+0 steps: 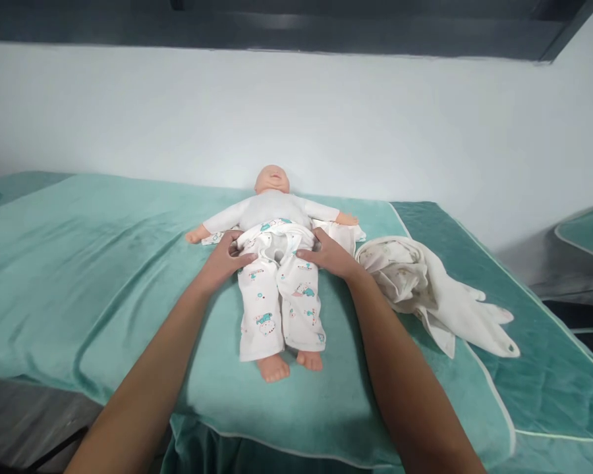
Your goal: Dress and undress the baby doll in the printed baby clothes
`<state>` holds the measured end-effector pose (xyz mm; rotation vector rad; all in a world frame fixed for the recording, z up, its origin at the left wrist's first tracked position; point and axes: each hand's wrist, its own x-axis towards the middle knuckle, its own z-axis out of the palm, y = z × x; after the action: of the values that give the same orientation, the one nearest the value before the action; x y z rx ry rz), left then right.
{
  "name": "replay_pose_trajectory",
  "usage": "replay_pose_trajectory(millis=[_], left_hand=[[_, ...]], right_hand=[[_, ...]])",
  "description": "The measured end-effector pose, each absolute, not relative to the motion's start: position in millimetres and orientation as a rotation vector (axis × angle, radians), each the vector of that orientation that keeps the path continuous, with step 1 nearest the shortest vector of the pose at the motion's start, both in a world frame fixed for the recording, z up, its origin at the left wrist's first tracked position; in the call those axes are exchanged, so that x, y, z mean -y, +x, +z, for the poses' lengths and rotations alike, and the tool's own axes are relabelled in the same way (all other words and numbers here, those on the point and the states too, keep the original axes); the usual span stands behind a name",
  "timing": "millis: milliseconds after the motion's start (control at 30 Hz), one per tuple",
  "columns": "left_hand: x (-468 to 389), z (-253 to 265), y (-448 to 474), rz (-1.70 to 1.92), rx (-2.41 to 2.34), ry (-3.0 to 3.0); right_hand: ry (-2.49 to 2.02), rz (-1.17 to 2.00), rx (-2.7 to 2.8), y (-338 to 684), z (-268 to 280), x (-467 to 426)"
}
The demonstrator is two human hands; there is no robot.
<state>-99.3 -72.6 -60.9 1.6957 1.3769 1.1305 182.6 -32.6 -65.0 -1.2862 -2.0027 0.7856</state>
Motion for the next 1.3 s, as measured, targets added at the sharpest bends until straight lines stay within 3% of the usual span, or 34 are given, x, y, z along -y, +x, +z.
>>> replay_pose_trajectory(millis=[267, 367, 500, 733, 833, 967, 1200, 1300], left_hand=[[83.4, -61.2, -82.4, 1.373, -1.581, 1.98], [88.2, -62.6, -76.4, 1.466, -1.739, 1.872], [92.5, -63.0, -72.5, 1.496, -1.818, 1.702], [104.4, -64.3, -75.4, 1.399, -1.508, 1.622], [111.9, -68.1, -78.8, 1.367, -1.487, 1.652], [120.6, -70.3, -81.2, 1.381, -1.451, 1.759], [138.9, -73.9, -76.1, 1.333, -1.797, 1.897], [143.9, -75.5, -75.1, 1.321, -1.809, 1.8]], right_hand=[[-1.536, -0.011, 1.88, 158.2, -70.7, 71.3], [-1.525, -0.166, 1.775, 149.4, -71.4, 82.5], [-1.499, -0.038, 1.726, 142.9, -69.3, 90.9], [-1.404, 0.717, 1.747, 153.9, -64.4, 102.0], [-1.334, 0.883, 1.845, 160.3, -60.6, 108.4], [-1.412, 0.75, 1.887, 158.8, -65.2, 114.0], [-1.599, -0.009, 1.741, 143.9, -77.8, 131.9], [-1.544, 0.066, 1.662, 142.3, -76.7, 137.7]])
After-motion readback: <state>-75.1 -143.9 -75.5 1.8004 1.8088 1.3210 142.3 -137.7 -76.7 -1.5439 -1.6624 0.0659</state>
